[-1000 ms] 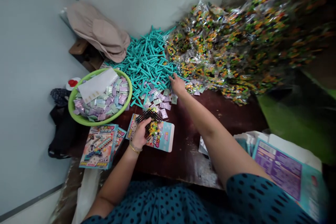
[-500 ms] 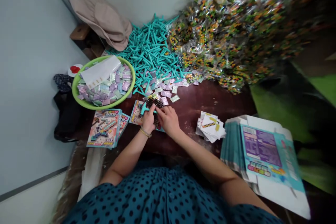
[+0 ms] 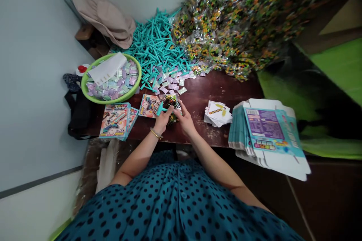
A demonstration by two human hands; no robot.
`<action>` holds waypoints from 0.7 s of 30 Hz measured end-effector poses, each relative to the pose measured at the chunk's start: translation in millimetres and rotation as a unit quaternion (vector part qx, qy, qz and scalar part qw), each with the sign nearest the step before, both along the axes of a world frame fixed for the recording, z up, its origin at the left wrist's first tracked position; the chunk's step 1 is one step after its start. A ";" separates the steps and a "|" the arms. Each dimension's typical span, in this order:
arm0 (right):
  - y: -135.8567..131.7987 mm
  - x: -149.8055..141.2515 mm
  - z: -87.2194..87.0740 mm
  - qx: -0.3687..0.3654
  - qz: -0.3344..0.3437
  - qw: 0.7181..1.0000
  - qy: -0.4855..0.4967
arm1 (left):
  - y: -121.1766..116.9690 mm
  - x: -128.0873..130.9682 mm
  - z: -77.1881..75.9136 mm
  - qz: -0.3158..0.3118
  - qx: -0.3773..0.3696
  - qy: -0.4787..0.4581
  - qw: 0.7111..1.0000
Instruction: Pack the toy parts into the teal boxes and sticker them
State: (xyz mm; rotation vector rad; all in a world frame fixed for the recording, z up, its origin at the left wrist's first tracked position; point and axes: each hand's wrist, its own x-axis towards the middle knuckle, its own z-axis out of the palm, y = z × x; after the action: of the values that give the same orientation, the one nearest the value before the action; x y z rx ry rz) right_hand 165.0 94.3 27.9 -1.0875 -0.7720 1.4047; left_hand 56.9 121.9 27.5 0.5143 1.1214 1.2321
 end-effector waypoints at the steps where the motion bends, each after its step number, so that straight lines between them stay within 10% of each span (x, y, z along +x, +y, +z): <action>1: -3.7 2.9 -1.8 -0.007 0.018 1.000 0.015 | -2.5 0.4 0.5 0.002 0.008 0.017 1.000; 10: -44.7 -20.7 -17.8 -0.019 -0.001 0.999 0.034 | -23.6 15.1 -2.0 0.053 0.050 0.062 0.995; 15: -28.5 10.5 -17.1 -0.078 -0.009 0.990 0.121 | -35.8 3.1 -3.8 -0.113 0.125 0.171 0.971; 17: -18.6 36.3 -17.6 -0.084 -0.049 0.989 0.112 | -37.9 -5.7 -10.0 -0.210 0.213 0.300 0.906; 21: -9.1 88.8 -22.8 -0.046 -0.116 0.992 0.014 | -27.1 -17.2 -26.4 -0.267 0.299 0.608 0.685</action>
State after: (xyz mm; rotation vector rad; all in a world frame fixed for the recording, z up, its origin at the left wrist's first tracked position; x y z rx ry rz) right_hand 253.8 85.2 5.1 -1.1854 -0.5451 1.2642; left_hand 39.7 94.7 1.0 2.2364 1.4013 0.5768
